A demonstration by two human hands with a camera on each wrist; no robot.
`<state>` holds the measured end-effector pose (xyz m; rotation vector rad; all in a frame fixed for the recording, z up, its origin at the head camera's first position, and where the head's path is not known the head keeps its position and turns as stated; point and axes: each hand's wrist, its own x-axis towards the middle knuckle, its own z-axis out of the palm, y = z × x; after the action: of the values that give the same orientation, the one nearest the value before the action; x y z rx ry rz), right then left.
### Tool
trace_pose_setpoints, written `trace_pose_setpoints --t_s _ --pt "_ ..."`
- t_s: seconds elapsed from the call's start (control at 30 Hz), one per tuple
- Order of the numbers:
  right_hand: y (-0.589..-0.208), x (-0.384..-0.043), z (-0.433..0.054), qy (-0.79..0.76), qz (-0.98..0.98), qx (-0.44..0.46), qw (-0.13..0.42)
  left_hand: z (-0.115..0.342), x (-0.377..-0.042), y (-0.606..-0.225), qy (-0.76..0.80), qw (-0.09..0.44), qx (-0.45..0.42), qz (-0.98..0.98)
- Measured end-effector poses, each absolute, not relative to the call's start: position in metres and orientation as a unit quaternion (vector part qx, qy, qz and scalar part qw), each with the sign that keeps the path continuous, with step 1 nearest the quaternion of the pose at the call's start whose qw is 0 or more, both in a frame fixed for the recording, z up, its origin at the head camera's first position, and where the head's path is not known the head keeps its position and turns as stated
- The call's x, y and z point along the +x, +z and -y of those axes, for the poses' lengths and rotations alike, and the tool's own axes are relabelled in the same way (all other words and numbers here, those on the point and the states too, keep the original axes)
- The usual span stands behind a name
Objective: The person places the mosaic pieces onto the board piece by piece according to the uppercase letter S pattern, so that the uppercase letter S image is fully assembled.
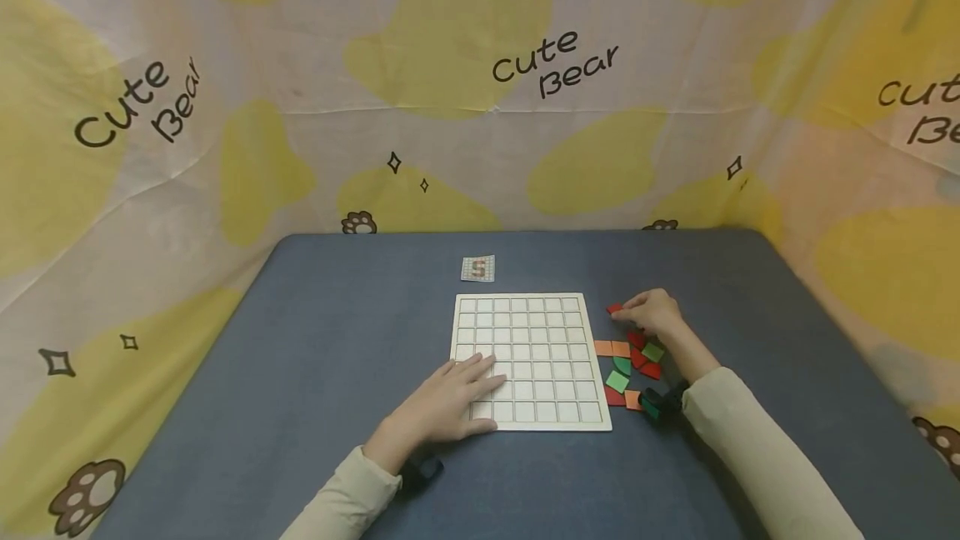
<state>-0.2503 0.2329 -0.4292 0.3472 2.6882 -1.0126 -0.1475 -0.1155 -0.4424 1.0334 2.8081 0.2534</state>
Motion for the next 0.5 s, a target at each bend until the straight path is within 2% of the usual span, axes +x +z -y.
trace_pose_setpoints --t_s 0.5 --pt "-0.4351 -0.2607 -0.2369 -0.358 -0.92 0.111 0.112 0.1159 -0.1494 -0.4415 0.078 0.066 0.357 -0.928"
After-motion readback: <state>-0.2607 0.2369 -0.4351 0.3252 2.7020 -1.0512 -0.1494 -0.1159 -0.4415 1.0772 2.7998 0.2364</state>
